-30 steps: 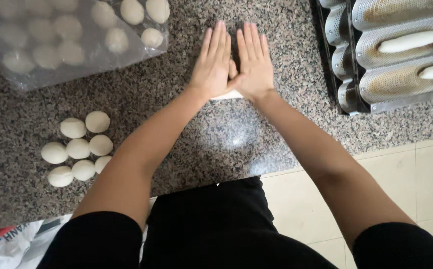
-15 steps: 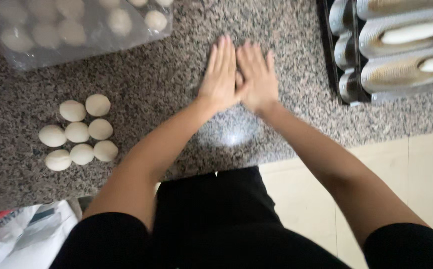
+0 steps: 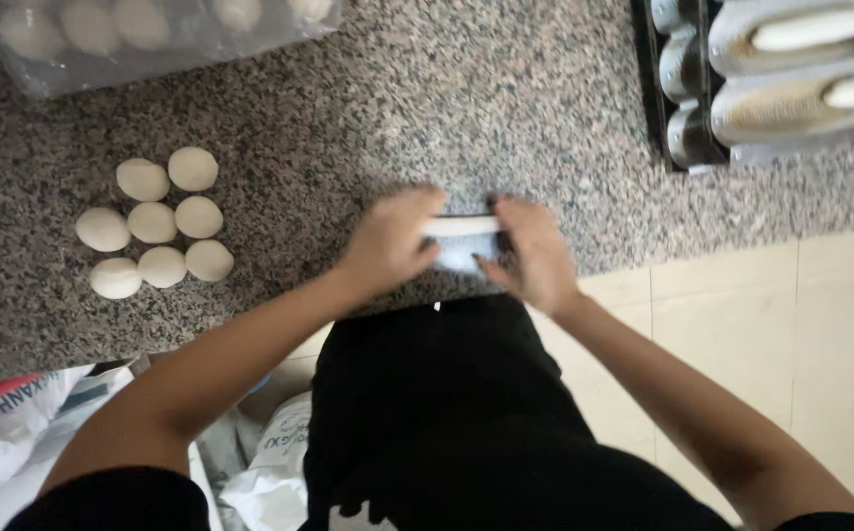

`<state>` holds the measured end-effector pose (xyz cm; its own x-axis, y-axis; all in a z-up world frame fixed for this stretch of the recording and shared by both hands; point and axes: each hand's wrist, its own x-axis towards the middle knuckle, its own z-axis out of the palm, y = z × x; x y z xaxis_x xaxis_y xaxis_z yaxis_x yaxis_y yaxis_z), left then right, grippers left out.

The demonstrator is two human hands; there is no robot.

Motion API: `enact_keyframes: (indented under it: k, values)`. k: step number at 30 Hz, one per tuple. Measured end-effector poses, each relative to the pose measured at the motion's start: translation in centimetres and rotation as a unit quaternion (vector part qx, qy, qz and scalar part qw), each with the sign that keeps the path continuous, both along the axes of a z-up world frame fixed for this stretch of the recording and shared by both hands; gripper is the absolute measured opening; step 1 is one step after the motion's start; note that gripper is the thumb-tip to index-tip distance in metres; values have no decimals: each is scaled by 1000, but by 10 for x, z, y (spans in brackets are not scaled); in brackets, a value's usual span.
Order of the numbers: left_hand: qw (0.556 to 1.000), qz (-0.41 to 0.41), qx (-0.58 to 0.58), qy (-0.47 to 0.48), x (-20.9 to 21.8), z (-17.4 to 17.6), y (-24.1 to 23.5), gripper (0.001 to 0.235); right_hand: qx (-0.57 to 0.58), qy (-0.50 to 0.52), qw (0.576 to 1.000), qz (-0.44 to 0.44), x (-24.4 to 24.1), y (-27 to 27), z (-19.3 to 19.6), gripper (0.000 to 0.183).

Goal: The person repeatedly picks up small dough balls from a countertop, rolls them into elongated shapes by hand, and places them into a perforated metal tray. The process is repeated for multiple dough pieces throughout the clip.

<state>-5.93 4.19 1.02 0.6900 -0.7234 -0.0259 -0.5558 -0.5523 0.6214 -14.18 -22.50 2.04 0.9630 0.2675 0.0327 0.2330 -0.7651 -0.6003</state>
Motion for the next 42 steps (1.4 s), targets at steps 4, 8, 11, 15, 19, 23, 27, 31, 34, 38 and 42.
enact_keyframes:
  k: [4, 8, 11, 15, 19, 23, 27, 31, 34, 38, 42]
  values:
    - [999, -15, -41, -8, 17, 2, 25, 76, -47, -34, 998, -24, 4, -12, 7, 89]
    - [999, -27, -33, 5, 15, -8, 3, 58, -43, -26, 999, 5, 22, -5, 6, 60]
    - [999, -8, 32, 4, 12, -15, -15, 43, -25, -7, 999, 23, 37, -6, 4, 35]
    - [992, 19, 61, 110, 15, 1, -24, 39, 61, 165, 983, 48, 54, -24, 25, 30]
    - [974, 75, 12, 214, 18, 56, -56, 35, 172, 303, 937, 1, 69, -66, 70, 30]
    - [943, 84, -8, 322, 27, 113, -149, 40, 199, 277, 940, 28, 80, -166, 113, 34]
    - [931, 91, -72, 347, 37, 139, -291, 56, 129, 239, 962, 38, 88, -300, 145, 45]
    - [932, 67, -119, 336, 50, 141, -415, 70, 186, 268, 944, -46, 87, -427, 158, 48]
    - [945, 52, -128, 297, 68, 136, -491, 67, 223, 246, 940, -82, 98, -501, 145, 45]
    - [950, 97, -101, 280, 93, 125, -565, 51, 221, 228, 940, -124, 117, -568, 120, 42]
    - [968, 105, -97, 205, 124, 106, -609, 46, 147, 151, 973, -95, 150, -606, 103, 42]
